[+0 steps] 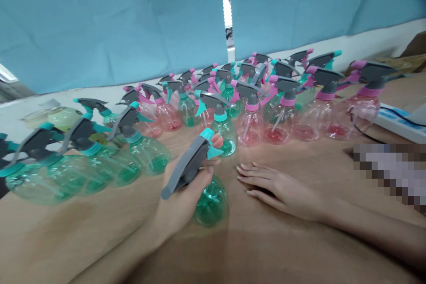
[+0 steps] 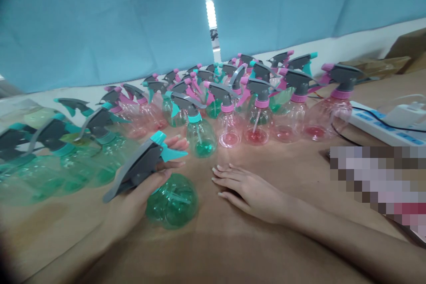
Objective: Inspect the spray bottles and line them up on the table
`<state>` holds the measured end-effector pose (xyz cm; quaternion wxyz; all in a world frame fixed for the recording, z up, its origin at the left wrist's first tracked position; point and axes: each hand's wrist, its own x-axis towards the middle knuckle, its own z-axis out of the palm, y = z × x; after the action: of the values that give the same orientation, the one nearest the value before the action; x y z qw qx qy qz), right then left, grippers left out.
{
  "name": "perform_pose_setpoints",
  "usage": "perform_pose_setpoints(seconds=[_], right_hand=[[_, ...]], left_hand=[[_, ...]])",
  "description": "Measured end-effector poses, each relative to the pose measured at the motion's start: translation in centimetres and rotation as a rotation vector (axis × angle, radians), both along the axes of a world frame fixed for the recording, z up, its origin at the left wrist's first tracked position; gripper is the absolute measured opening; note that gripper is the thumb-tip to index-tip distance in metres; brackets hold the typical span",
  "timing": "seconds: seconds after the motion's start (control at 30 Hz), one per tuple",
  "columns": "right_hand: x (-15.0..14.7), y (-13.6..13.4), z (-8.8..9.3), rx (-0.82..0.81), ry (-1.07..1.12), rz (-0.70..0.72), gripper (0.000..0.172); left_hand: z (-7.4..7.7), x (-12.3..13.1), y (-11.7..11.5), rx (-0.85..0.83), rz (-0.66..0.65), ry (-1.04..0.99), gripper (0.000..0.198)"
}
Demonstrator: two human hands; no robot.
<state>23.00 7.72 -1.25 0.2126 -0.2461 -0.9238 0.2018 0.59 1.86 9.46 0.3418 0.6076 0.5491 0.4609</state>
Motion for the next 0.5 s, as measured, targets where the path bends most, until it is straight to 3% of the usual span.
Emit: perform_pose_setpoints(seconds=[0.2, 0.5], right_hand=[[0.03, 0.01, -0.07, 0.014, -0.018, -0.001, 0.043], [-0.03, 0.04, -0.16, -0.007, 0.008, -0.011, 0.041]], left_hand=[[0.25, -0.08, 0.16, 0.001, -0.083, -0.048, 0.033], [0.74, 0.19, 0.31, 0.021, -0.093, -0.010, 0.026]])
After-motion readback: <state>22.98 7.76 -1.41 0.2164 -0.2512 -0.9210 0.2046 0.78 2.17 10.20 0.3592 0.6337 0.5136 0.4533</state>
